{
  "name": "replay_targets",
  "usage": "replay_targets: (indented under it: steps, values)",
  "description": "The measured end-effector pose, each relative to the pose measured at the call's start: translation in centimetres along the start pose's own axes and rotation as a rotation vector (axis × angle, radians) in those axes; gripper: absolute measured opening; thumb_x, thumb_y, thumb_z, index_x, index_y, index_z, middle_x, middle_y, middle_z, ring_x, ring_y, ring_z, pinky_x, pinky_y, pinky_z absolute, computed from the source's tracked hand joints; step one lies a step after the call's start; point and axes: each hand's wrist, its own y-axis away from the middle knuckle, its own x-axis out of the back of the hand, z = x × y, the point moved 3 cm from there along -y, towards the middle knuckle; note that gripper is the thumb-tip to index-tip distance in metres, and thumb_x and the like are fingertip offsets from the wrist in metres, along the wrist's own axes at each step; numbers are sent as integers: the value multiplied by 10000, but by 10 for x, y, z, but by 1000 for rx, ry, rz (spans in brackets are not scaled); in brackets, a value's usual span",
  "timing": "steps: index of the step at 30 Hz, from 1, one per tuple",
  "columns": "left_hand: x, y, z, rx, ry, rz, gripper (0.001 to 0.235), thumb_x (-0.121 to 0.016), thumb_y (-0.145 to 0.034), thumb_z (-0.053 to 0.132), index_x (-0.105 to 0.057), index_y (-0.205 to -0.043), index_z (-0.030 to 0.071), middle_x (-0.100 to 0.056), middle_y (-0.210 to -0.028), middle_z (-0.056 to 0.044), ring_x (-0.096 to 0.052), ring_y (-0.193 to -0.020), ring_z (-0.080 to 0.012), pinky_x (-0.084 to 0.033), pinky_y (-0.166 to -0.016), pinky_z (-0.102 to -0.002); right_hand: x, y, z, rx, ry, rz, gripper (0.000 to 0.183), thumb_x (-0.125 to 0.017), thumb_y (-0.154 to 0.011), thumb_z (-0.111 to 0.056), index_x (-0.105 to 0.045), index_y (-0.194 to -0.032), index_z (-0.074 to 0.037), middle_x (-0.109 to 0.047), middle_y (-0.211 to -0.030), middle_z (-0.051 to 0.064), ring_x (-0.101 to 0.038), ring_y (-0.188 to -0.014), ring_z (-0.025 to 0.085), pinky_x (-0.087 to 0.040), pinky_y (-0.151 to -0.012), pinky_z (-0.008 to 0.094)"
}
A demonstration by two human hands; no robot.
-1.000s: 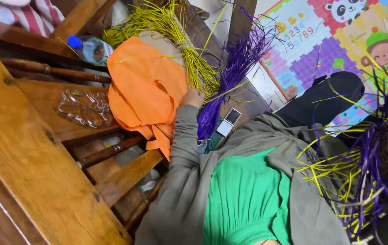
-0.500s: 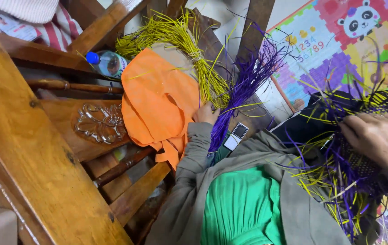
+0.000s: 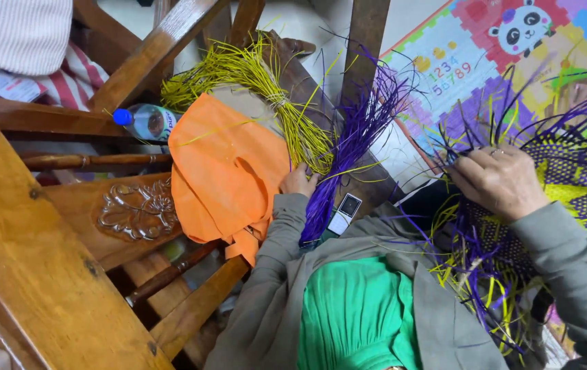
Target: Weaving a decorative circular item with a star pattern using colored strips.
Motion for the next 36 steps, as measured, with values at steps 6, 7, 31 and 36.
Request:
replay_targets:
  steps: [6, 7, 31, 36]
  values:
    - [-8, -4, -4, 24, -28, -17, 316, -613, -717, 334, -551, -916, 97, -632, -903, -17, -586, -786, -270, -451, -666, -396, -1, -13, -9, 64, -96, 90, 217, -644, -809, -182, -512, -658, -99, -475, -597, 22, -498, -534, 199, -399, -526, 298]
    - [-5, -5, -1, 69, -16, 6, 316, -613, -717, 334, -551, -916, 97, -632, -903, -17, -586, -786, -270, -451, -666, -396, -4, -17, -10, 113, -115, 96, 217, -644, -809, -182, -512, -658, -99, -475, -597, 22, -498, -534, 199, -399, -526, 298]
    - [104, 154, -34, 711, 148, 246, 757, -367, -715, 708, -555, -985, 26, -527, -1025, -200, -565, -890, -361, -421, -774, -480, -141, -76, -108, 71, -1459, -401, 241, -633, -746, -40, -565, -973, 6, -593, -822, 141, -578, -776, 228, -452, -689, 354]
    - [63, 131, -63, 713, 224, 233, 479, -597, -706, 460, -525, -997, 86, -586, -970, -129, -577, -922, -298, -470, -753, -418, -156, -72, -116, 49, -1601, -606, 409, -661, -742, -39, -483, -1097, 61, -562, -927, 226, -554, -897, 309, -432, -781, 441]
